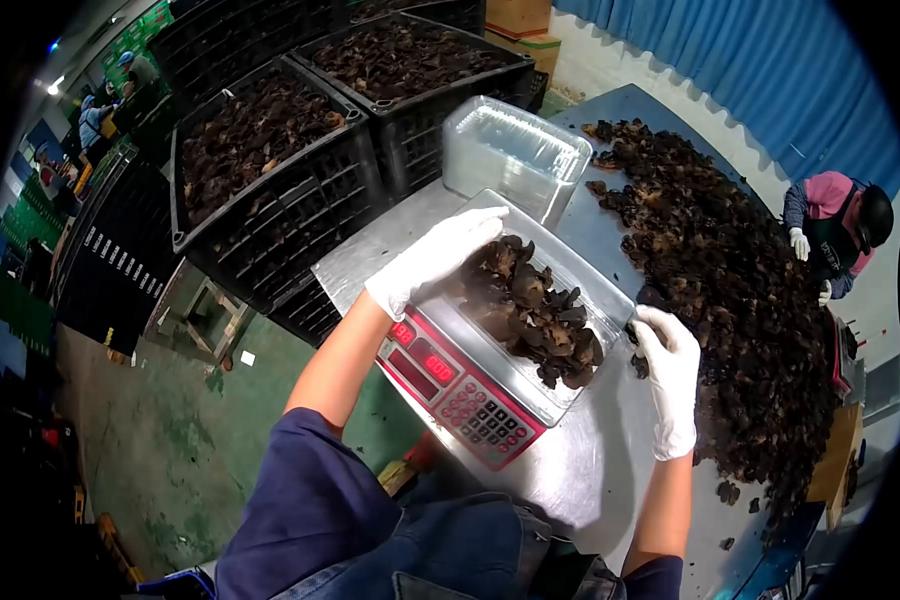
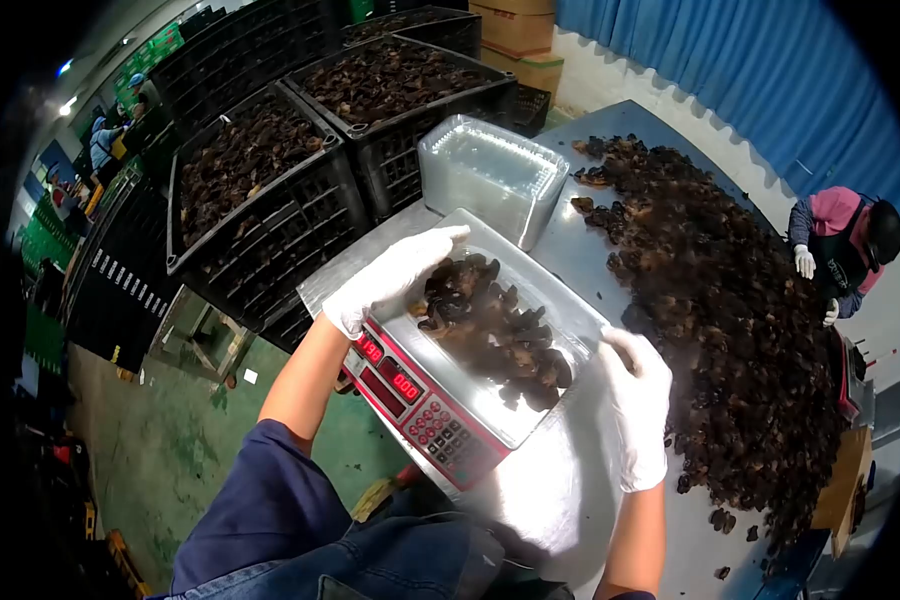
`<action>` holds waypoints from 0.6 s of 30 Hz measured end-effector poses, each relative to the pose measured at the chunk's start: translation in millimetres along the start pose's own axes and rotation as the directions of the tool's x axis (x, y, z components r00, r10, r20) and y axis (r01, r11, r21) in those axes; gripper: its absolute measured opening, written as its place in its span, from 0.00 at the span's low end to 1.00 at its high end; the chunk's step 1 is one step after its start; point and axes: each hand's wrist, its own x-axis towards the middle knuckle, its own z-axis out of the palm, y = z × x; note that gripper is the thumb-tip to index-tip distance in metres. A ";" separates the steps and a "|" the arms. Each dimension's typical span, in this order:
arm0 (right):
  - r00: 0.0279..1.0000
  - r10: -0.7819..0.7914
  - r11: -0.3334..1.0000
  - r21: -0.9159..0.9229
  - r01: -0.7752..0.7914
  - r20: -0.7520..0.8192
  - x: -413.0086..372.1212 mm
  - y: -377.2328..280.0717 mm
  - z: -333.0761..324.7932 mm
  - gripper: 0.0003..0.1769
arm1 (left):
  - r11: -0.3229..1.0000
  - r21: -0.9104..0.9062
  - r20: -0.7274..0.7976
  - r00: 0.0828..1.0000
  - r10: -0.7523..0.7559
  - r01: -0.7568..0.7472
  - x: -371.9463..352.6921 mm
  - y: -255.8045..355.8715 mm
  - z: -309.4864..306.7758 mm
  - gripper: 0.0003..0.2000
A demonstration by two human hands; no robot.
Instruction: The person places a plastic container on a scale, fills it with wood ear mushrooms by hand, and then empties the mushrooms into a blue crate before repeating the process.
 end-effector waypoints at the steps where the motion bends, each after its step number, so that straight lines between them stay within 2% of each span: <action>1: 0.999 0.036 0.999 -0.015 -0.036 -0.004 -4.0 5.9 -3.5 0.10 | 0.995 -0.099 -0.049 0.999 -0.015 0.010 -2.4 -0.4 -1.4 0.25; 2: 0.999 0.045 0.999 0.012 -0.045 -0.016 -9.5 10.8 -5.5 0.09 | 0.991 -0.018 -0.057 0.990 0.128 -0.129 5.8 -22.6 -11.1 0.22; 3: 0.997 0.078 0.997 0.027 -0.077 -0.030 -14.0 15.4 -7.1 0.09 | 0.993 -0.014 -0.071 0.991 0.116 -0.118 5.7 -26.6 -16.7 0.22; 5: 0.995 0.086 0.996 0.031 -0.085 -0.047 -21.2 34.4 -11.6 0.09 | 0.981 0.043 -0.124 0.974 0.192 -0.188 4.4 -29.4 -22.7 0.20; 6: 0.993 0.091 0.995 0.043 -0.088 -0.073 -23.7 47.7 -12.0 0.10 | 0.952 -0.301 -0.197 0.973 -0.117 0.054 0.2 -12.5 -18.4 0.20; 7: 0.998 0.032 0.999 0.011 -0.032 -0.059 -27.7 57.7 -14.0 0.13 | 0.953 -0.298 -0.206 0.971 -0.124 0.058 -0.3 -22.8 -22.1 0.20; 8: 0.995 0.030 0.999 0.031 -0.027 -0.096 -32.8 64.6 -8.7 0.16 | 0.999 0.034 -0.214 0.976 0.044 -0.038 3.3 -40.6 -25.9 0.20; 9: 0.990 0.028 0.999 0.050 -0.022 -0.137 -37.6 66.4 -3.3 0.18 | 0.923 0.359 -0.161 0.966 0.204 -0.136 4.5 -42.4 -25.2 0.20; 10: 0.992 0.040 0.998 -0.038 -0.045 -0.119 -41.5 65.2 -0.3 0.23 | 0.991 -0.094 -0.192 0.975 -0.110 0.093 8.1 -42.6 -20.9 0.20; 13: 0.979 0.186 0.972 0.161 -0.172 -0.079 -52.5 51.2 21.8 0.33 | 0.997 -0.053 -0.234 0.970 -0.073 0.062 8.5 -63.0 -4.9 0.20; 14: 0.970 0.238 0.952 0.211 -0.224 -0.043 -53.9 55.2 28.4 0.34 | 0.994 -0.104 -0.155 0.987 0.027 -0.044 4.7 -64.2 -0.2 0.21; 15: 0.955 0.295 0.931 0.229 -0.283 -0.021 -54.6 52.4 33.5 0.35 | 0.993 -0.107 -0.135 0.990 0.030 -0.044 2.1 -64.5 4.4 0.21; 17: 0.963 0.261 0.850 0.489 -0.194 -0.071 -57.4 58.7 48.7 0.31 | 0.992 0.126 -0.159 0.986 0.047 -0.027 -3.3 -43.5 20.2 0.27; 18: 0.953 0.302 0.770 0.585 -0.254 0.017 -57.4 62.8 48.8 0.28 | 0.988 0.148 -0.183 0.981 0.071 -0.044 -6.6 -39.5 28.0 0.26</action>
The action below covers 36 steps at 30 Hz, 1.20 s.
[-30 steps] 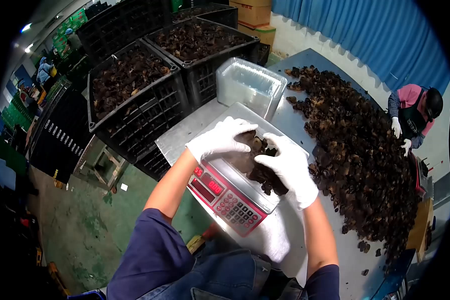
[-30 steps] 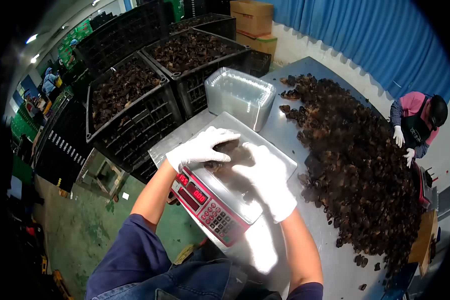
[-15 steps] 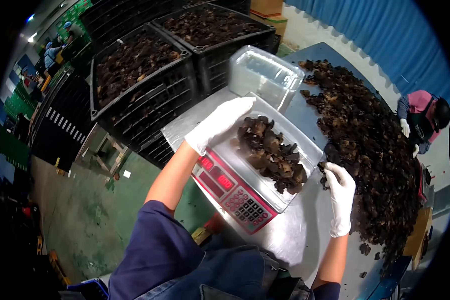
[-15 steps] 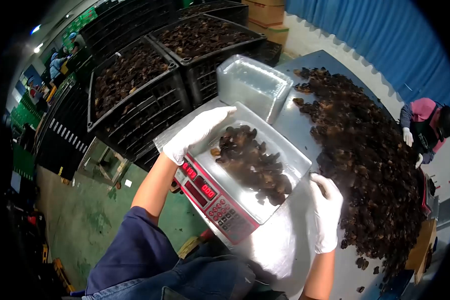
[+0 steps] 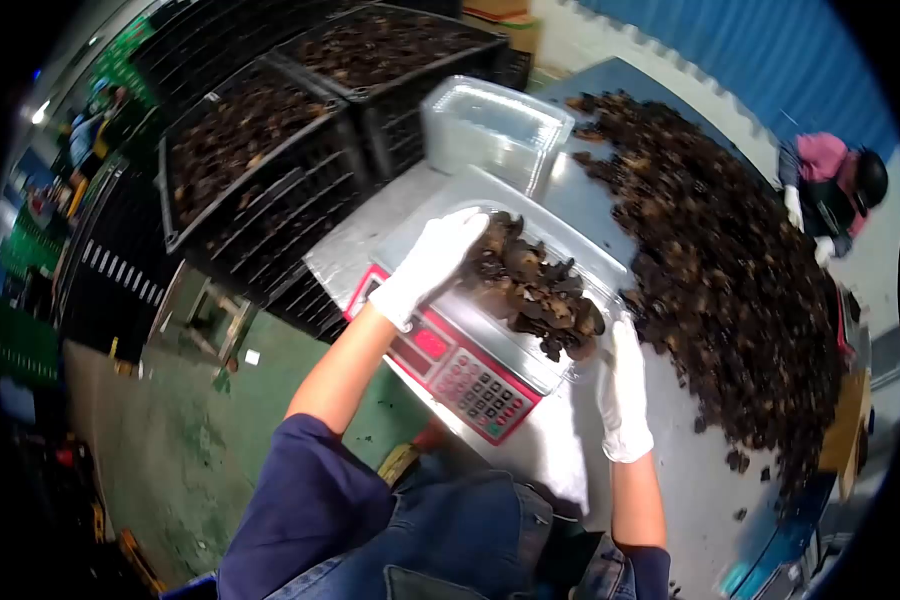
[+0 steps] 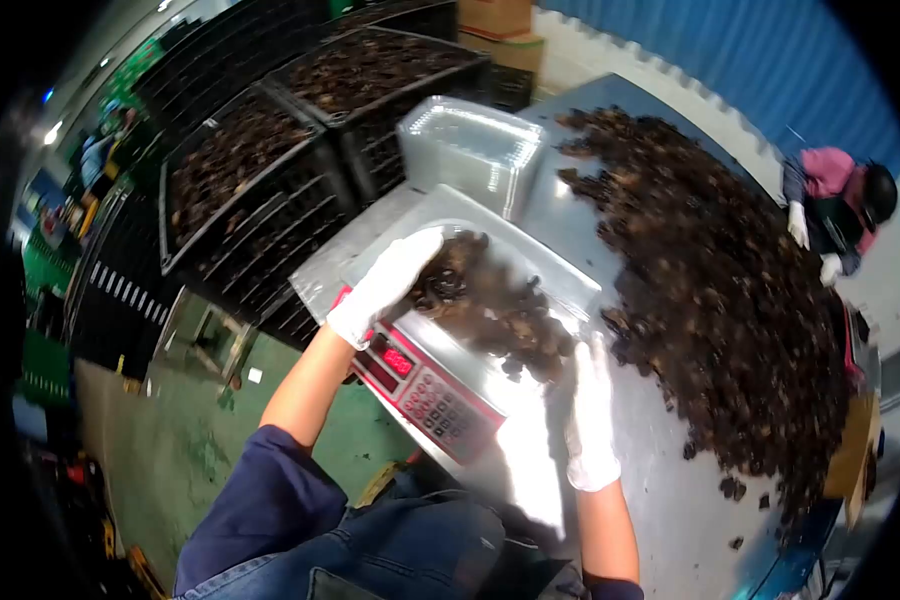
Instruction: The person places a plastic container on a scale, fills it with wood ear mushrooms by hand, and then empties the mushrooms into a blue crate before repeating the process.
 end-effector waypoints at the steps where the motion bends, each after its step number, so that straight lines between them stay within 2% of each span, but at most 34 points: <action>1: 0.996 0.074 0.991 0.113 -0.079 0.049 -2.4 -4.4 -1.6 0.26 | 0.978 0.205 -0.155 0.988 0.002 0.030 -7.3 3.0 14.1 0.25; 2: 0.994 0.082 0.965 0.244 -0.096 0.069 -11.1 -12.1 -1.5 0.23 | 0.990 0.139 -0.079 0.997 -0.006 0.017 -10.2 8.1 22.4 0.25; 3: 0.994 0.087 0.963 0.251 -0.101 0.066 -16.3 -19.6 -8.1 0.23 | 0.997 0.077 -0.005 1.000 -0.012 0.012 -13.6 18.2 29.6 0.25; 5: 0.989 0.094 0.913 0.387 -0.132 0.118 -43.7 -55.1 -18.4 0.24 | 0.993 0.118 -0.030 0.999 -0.014 0.017 -25.2 18.1 62.0 0.25; 6: 0.994 0.082 0.913 0.396 -0.103 0.070 -51.5 -52.7 -35.1 0.24 | 0.994 0.031 0.100 0.990 -0.104 0.101 -36.6 63.0 73.5 0.25; 7: 0.995 0.102 0.905 0.416 -0.092 -0.002 -62.2 -45.1 -57.3 0.23 | 0.963 0.268 0.056 0.998 -0.015 0.000 -48.0 48.6 94.1 0.25; 8: 0.989 0.121 0.898 0.433 -0.075 -0.079 -75.3 -37.0 -81.7 0.23 | 0.969 0.242 0.115 0.993 0.024 -0.052 -56.4 53.2 111.2 0.26; 10: 0.966 0.031 0.951 0.306 0.051 -0.258 -109.1 -18.2 -132.8 0.24 | 0.977 0.110 0.223 0.962 0.156 -0.184 -74.6 58.9 156.6 0.26; 11: 0.931 -0.019 0.972 0.210 0.102 -0.365 -126.6 -2.3 -160.9 0.24 | 0.965 0.006 0.261 0.932 0.250 -0.261 -84.9 59.9 184.3 0.26; 12: 0.844 -0.075 0.968 0.166 0.190 -0.531 -148.7 20.5 -189.8 0.24 | 0.957 -0.060 0.314 0.905 0.289 -0.284 -95.8 60.4 211.3 0.27; 13: 0.793 0.010 0.991 0.114 0.074 -0.609 -175.7 6.6 -204.1 0.24 | 0.965 0.101 0.467 0.868 0.169 -0.242 -105.8 77.4 232.1 0.26; 15: 0.694 0.288 0.906 0.423 0.026 -0.660 -221.7 -24.3 -224.3 0.25 | 0.986 0.112 0.714 0.700 0.006 -0.124 -121.6 101.9 287.9 0.30; 16: 0.700 0.225 0.936 0.350 0.038 -0.677 -245.4 -22.7 -249.9 0.25 | 0.984 0.072 0.764 0.643 0.051 -0.164 -136.8 100.8 324.5 0.32; 17: 0.597 0.119 0.955 0.257 0.151 -0.793 -266.6 7.1 -282.5 0.25 | 0.981 0.030 0.804 0.588 0.091 -0.194 -151.8 91.5 360.4 0.34; 18: 0.619 0.103 0.973 0.207 0.098 -0.778 -290.3 5.3 -306.9 0.24 | 0.987 0.026 0.848 0.526 0.063 -0.161 -165.2 94.1 395.2 0.35; 19: 0.554 -0.025 0.985 0.075 0.157 -0.832 -307.9 1.7 -319.6 0.24 | 0.991 0.026 0.886 0.463 0.037 -0.128 -179.4 102.8 426.2 0.36; 20: 0.564 0.080 0.947 0.239 0.215 -0.822 -330.6 8.9 -352.3 0.24 | 0.990 -0.030 0.915 0.395 0.082 -0.137 -185.9 122.9 449.7 0.36; 21: 0.534 0.008 0.962 0.152 0.226 -0.845 -349.0 7.1 -372.7 0.23 | 0.986 -0.085 0.937 0.325 0.127 -0.140 -190.8 143.7 472.7 0.36; 23: 0.481 -0.002 0.964 0.126 0.234 -0.877 -390.9 28.3 -440.2 0.23 | 0.994 -0.065 0.960 0.267 0.086 -0.086 -215.3 156.9 534.5 0.38; 25: 0.495 -0.034 0.967 0.097 0.237 -0.868 -414.9 34.7 -484.1 0.22 | 0.996 -0.051 0.971 0.229 0.065 -0.068 -228.8 180.0 570.7 0.38; 26: 0.536 -0.013 0.946 0.163 0.280 -0.844 -427.7 34.1 -500.0 0.21 | 0.997 -0.081 0.977 0.200 0.080 -0.001 -234.7 181.3 587.9 0.38; 27: 0.456 -0.013 0.927 0.161 0.340 -0.890 -438.7 50.2 -526.4 0.20 | 0.993 -0.086 0.970 0.222 0.103 -0.084 -237.6 185.8 592.6 0.37; 29: 0.391 -0.007 0.928 0.140 0.346 -0.920 -450.4 67.6 -555.9 0.19 | 0.895 -0.108 0.934 0.265 0.241 -0.433 -243.1 169.4 602.1 0.38; 30: 0.368 0.008 0.940 0.132 0.313 -0.930 -449.3 64.7 -555.4 0.18 | 0.794 -0.083 0.885 0.322 0.337 -0.602 -246.1 151.5 605.6 0.39; 31: 0.355 0.008 0.915 0.150 0.374 -0.935 -455.7 80.1 -570.7 0.18 | 0.667 -0.035 0.824 0.356 0.440 -0.745 -249.3 131.8 608.1 0.39; 33: 0.325 0.038 0.901 0.173 0.398 -0.945 -456.1 86.0 -572.4 0.18 | 0.574 0.043 0.811 0.364 0.458 -0.818 -255.1 105.4 605.5 0.41; 34: 0.357 0.023 0.880 0.189 0.437 -0.934 -450.5 73.9 -561.8 0.17 | 0.521 -0.028 0.793 0.298 0.531 -0.853 -260.5 101.5 606.0 0.40; 35: 0.259 -0.002 0.888 0.118 0.445 -0.966 -450.5 82.4 -571.2 0.17 | 0.512 -0.048 0.799 0.274 0.535 -0.858 -273.9 101.3 607.3 0.40; 36: 0.228 0.007 0.906 0.103 0.412 -0.974 -454.8 94.5 -586.6 0.17 | 0.481 -0.119 0.819 0.188 0.541 -0.868 -293.2 104.3 606.5 0.41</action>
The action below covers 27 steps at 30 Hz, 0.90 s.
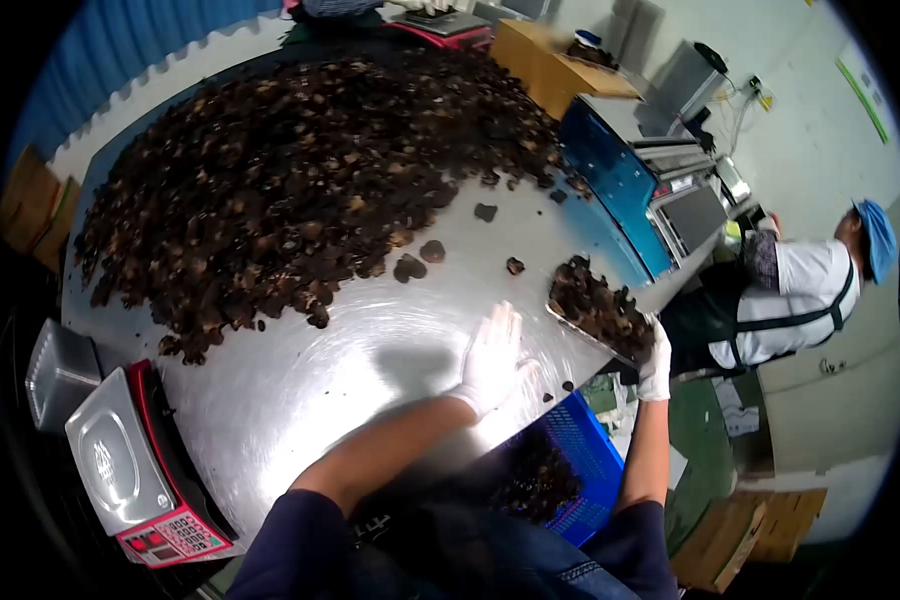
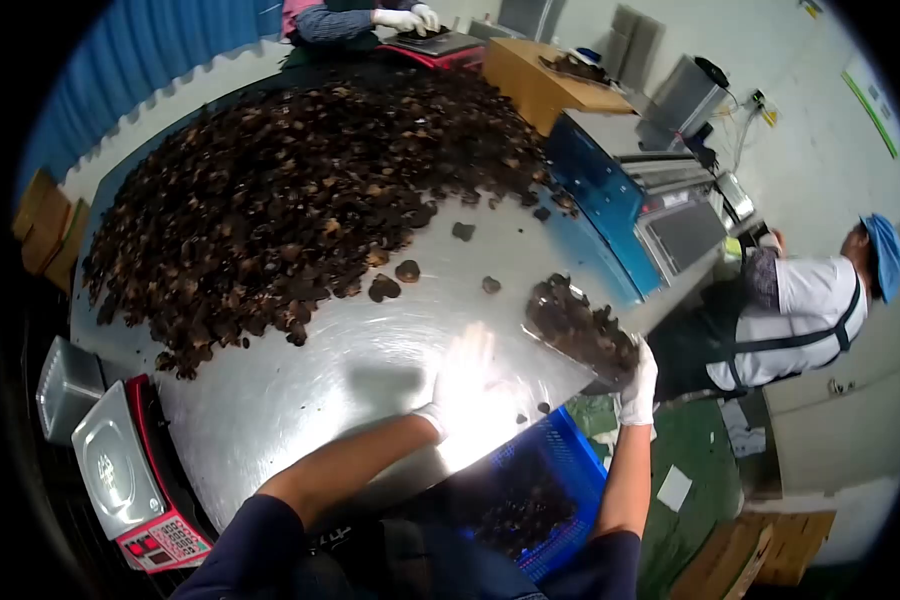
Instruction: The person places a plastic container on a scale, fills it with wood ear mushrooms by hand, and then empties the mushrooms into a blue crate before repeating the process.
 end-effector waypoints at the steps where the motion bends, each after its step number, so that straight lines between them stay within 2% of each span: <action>1: 1.000 -0.002 0.999 -0.043 0.001 -0.029 8.2 3.8 -11.8 0.16 | 0.997 -0.017 0.047 0.996 0.071 -0.070 -6.3 20.8 4.0 0.42; 2: 0.996 -0.078 0.986 -0.150 0.071 -0.036 6.8 6.0 -13.9 0.18 | 0.961 -0.171 0.115 0.964 0.240 -0.219 -16.0 44.3 4.0 0.41; 3: 0.996 -0.081 0.987 -0.143 0.074 -0.045 -0.7 1.8 -10.4 0.18 | 0.882 -0.325 0.155 0.901 0.406 -0.341 -29.0 69.1 3.2 0.40; 4: 0.992 -0.024 0.963 -0.268 -0.010 -0.121 -14.2 -7.8 -4.3 0.17 | 0.768 -0.389 0.113 0.801 0.588 -0.509 -46.6 90.9 5.9 0.36; 5: 0.979 0.023 0.918 -0.383 -0.100 -0.201 -23.0 -13.9 0.3 0.17 | 0.679 -0.656 0.508 0.472 0.720 -0.329 -46.9 113.0 -25.0 0.30; 6: 0.965 -0.051 0.949 -0.315 -0.034 -0.257 -26.7 -11.6 -1.8 0.16 | 0.601 -0.725 0.467 0.401 0.788 -0.336 -74.4 124.6 -3.8 0.29; 7: 0.965 -0.052 0.948 -0.317 -0.034 -0.259 -31.8 -10.3 -4.9 0.16 | 0.517 -0.789 0.416 0.329 0.847 -0.333 -103.2 135.5 17.2 0.28; 8: 0.901 -0.375 0.794 -0.578 0.190 -0.218 -36.7 -7.6 -8.9 0.14 | 0.516 -0.790 0.416 0.328 0.848 -0.332 -101.8 130.6 9.6 0.28; 9: 0.760 -0.644 0.520 -0.779 0.351 -0.088 -40.0 -4.2 -11.0 0.13 | 0.539 -0.759 0.442 0.318 0.839 -0.365 -98.4 116.1 -7.7 0.28; 10: 0.770 -0.634 0.477 -0.817 0.323 -0.066 -63.4 -20.8 12.9 0.13 | 0.561 -0.727 0.469 0.310 0.827 -0.395 -94.6 98.9 -26.8 0.27; 11: 0.773 -0.631 0.480 -0.816 0.323 -0.065 -83.6 -33.2 35.3 0.13 | 0.622 -0.705 0.487 0.405 0.774 -0.340 -87.9 78.7 -45.2 0.26; 13: 0.744 -0.665 0.360 -0.846 0.394 0.064 -110.5 -42.5 70.3 0.11 | 0.669 -0.673 0.297 0.713 0.635 -0.316 -86.0 29.4 -72.4 0.21; 14: 0.689 -0.709 0.290 -0.827 0.482 0.153 -114.4 -35.4 78.6 0.09 | 0.790 -0.588 0.428 0.763 0.485 -0.173 -79.7 7.2 -103.2 0.19; 15: 0.652 -0.718 0.220 -0.808 0.546 0.245 -134.2 -35.7 106.5 0.08 | 0.882 -0.471 0.623 0.720 0.305 0.033 -68.5 -15.3 -151.2 0.18; 16: 0.676 -0.673 0.230 -0.784 0.577 0.300 -143.6 -23.4 125.8 0.08 | 0.775 -0.629 0.182 0.958 0.222 -0.060 -93.3 -49.1 -148.4 0.17; 17: 0.695 -0.627 0.238 -0.762 0.602 0.353 -152.6 -13.1 141.9 0.07 | 0.780 -0.610 0.239 0.971 0.014 0.139 -107.4 -79.3 -153.5 0.15; 19: 0.576 -0.548 -0.090 -0.728 0.680 0.606 -165.4 1.6 175.9 0.06 | 0.909 -0.304 0.015 0.955 -0.296 0.286 -132.2 -105.9 -194.6 0.14; 21: 0.573 -0.547 -0.116 -0.734 0.669 0.610 -165.9 10.2 192.8 0.05 | 0.877 -0.246 -0.097 0.890 -0.446 0.412 -169.2 -134.7 -213.0 0.13; 22: 0.596 -0.552 -0.038 -0.732 0.680 0.583 -159.1 11.4 193.0 0.06 | 0.839 -0.282 -0.156 0.840 -0.519 0.466 -191.6 -146.1 -215.5 0.13; 24: 0.607 -0.571 0.018 -0.731 0.682 0.552 -159.7 2.3 208.7 0.06 | 0.713 -0.413 -0.221 0.697 -0.682 0.567 -233.3 -166.7 -213.8 0.14; 26: 0.610 -0.565 0.063 -0.708 0.704 0.556 -154.7 11.0 228.8 0.06 | 0.697 -0.372 -0.286 0.639 -0.714 0.612 -245.7 -180.7 -213.7 0.14; 27: 0.664 -0.503 0.177 -0.686 0.706 0.554 -159.9 11.0 249.3 0.07 | 0.692 -0.347 -0.331 0.608 -0.722 0.633 -246.8 -187.1 -213.5 0.15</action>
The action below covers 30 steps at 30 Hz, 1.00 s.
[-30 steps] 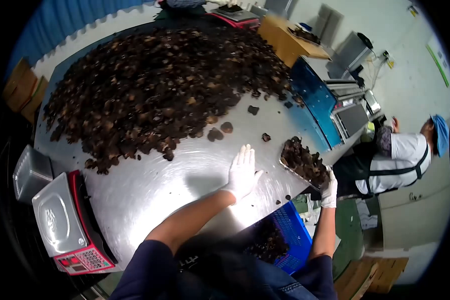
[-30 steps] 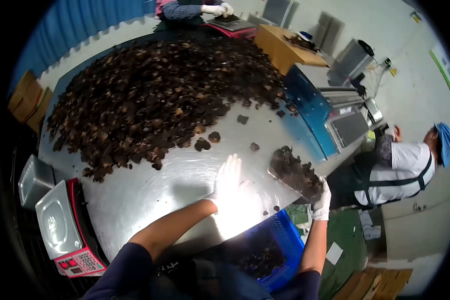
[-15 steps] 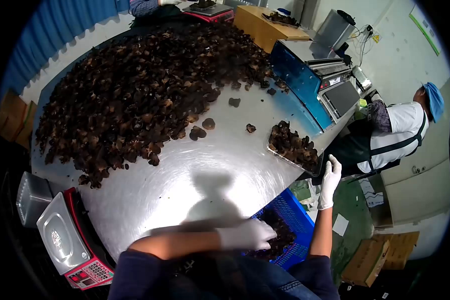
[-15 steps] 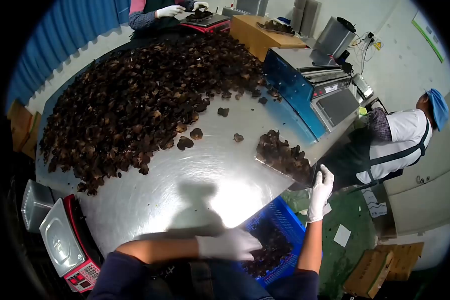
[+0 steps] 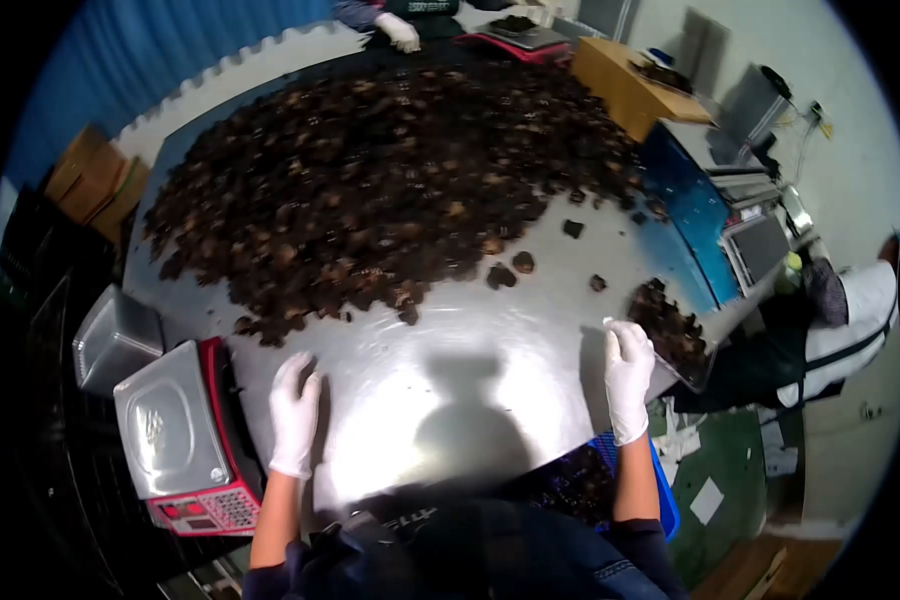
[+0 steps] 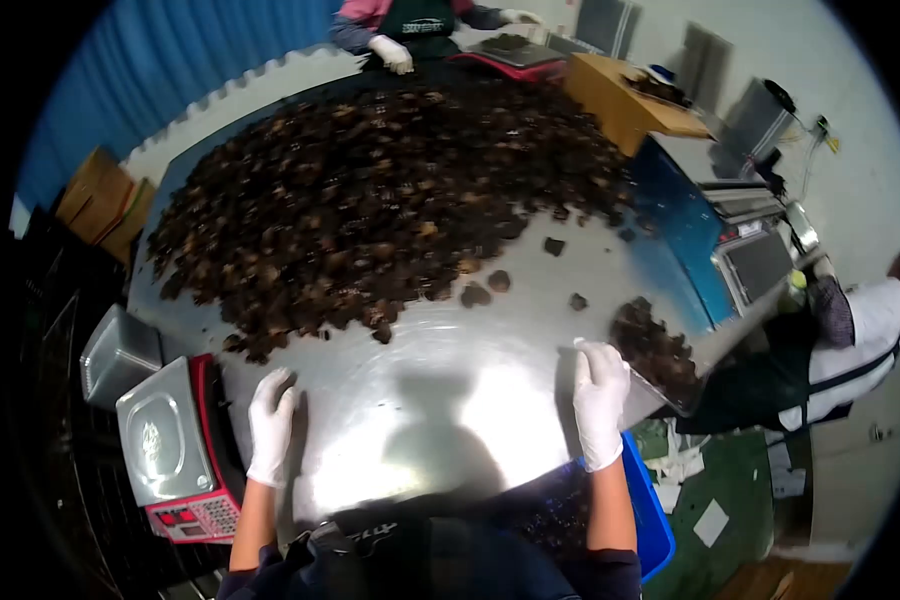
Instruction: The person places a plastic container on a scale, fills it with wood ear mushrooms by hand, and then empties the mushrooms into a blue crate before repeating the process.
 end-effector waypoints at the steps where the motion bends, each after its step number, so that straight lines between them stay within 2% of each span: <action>1: 0.997 -0.050 0.998 0.029 0.049 0.055 8.1 -14.4 15.5 0.09 | 1.000 0.007 0.006 1.000 0.014 -0.014 8.4 1.3 4.5 0.16; 2: 0.990 -0.098 0.994 0.049 0.094 0.101 17.8 -28.8 30.8 0.11 | 1.000 -0.008 0.039 0.999 0.012 -0.012 19.6 10.3 12.4 0.18; 4: 0.990 -0.130 0.991 0.015 0.129 0.050 33.6 -51.1 69.0 0.17 | 0.993 0.015 0.088 0.990 0.114 -0.116 38.6 21.7 40.0 0.22; 6: 0.966 -0.186 0.982 0.004 0.189 0.178 32.3 -42.5 103.5 0.22 | 0.968 0.104 0.125 0.968 0.216 -0.230 44.3 40.2 68.0 0.30; 7: 0.960 -0.202 0.978 -0.016 0.209 0.192 30.4 -54.9 94.1 0.22 | 0.964 0.127 0.171 0.962 0.213 -0.236 43.4 41.9 82.7 0.38; 8: 0.953 -0.220 0.973 -0.029 0.231 0.211 30.0 -66.0 78.4 0.22 | 0.956 0.157 0.170 0.961 0.219 -0.246 40.8 37.6 94.3 0.42; 9: 0.953 -0.281 0.944 -0.148 0.296 0.114 33.2 -55.0 54.8 0.17 | 0.939 0.212 0.156 0.958 0.241 -0.271 36.8 28.7 101.3 0.42; 10: 0.971 -0.238 0.957 -0.166 0.237 0.012 39.7 -33.2 32.7 0.11 | 0.917 0.274 0.139 0.956 0.259 -0.288 34.2 24.0 109.4 0.43; 11: 0.970 -0.196 0.950 -0.273 0.152 -0.141 39.6 -5.0 12.1 0.05 | 0.922 0.257 0.152 0.954 0.257 -0.289 33.5 33.8 105.3 0.44; 12: 0.982 -0.044 0.958 -0.287 -0.010 -0.181 39.2 9.2 -19.8 0.04 | 0.914 0.277 0.160 0.953 0.259 -0.295 33.5 36.2 103.5 0.43; 13: 0.964 -0.045 0.914 -0.402 -0.065 -0.260 30.2 59.8 -35.9 0.03 | 0.926 0.254 0.161 0.956 0.244 -0.279 34.4 32.4 104.1 0.43; 14: 0.958 0.031 0.843 -0.507 -0.178 -0.285 24.5 85.1 -57.6 0.02 | 0.937 0.232 0.156 0.961 0.227 -0.259 35.8 29.8 105.3 0.43; 16: 0.969 0.076 0.842 -0.505 -0.190 -0.237 15.4 133.0 -83.9 0.05 | 0.928 0.265 0.171 0.960 0.221 -0.261 36.4 32.2 105.2 0.42; 18: 0.995 0.031 0.865 -0.496 -0.073 -0.093 12.8 151.9 -94.0 0.07 | 0.926 0.282 0.166 0.964 0.210 -0.250 36.4 33.8 105.7 0.41; 20: 0.998 0.051 0.865 -0.498 -0.063 -0.037 12.9 169.8 -93.6 0.07 | 0.933 0.262 0.160 0.964 0.211 -0.247 35.9 31.8 105.6 0.39; 22: 0.998 0.062 0.798 -0.601 -0.046 0.006 14.2 172.4 -92.0 0.08 | 0.936 0.254 0.154 0.966 0.208 -0.242 35.8 33.4 105.2 0.38; 24: 0.994 0.104 0.788 -0.613 -0.060 0.036 13.6 176.1 -92.3 0.09 | 0.932 0.263 0.153 0.964 0.216 -0.250 35.9 31.9 105.9 0.37; 26: 0.985 0.125 0.707 -0.708 -0.003 0.120 13.9 169.6 -91.4 0.12 | 0.931 0.271 0.153 0.966 0.210 -0.245 36.0 31.5 106.1 0.37; 28: 0.986 0.100 0.705 -0.709 0.025 0.134 13.2 167.4 -87.3 0.16 | 0.923 0.289 0.160 0.964 0.213 -0.253 36.1 31.4 107.0 0.37; 30: 0.989 0.067 0.709 -0.704 0.047 0.133 11.2 170.9 -82.9 0.15 | 0.915 0.316 0.158 0.965 0.208 -0.249 36.3 30.9 107.4 0.36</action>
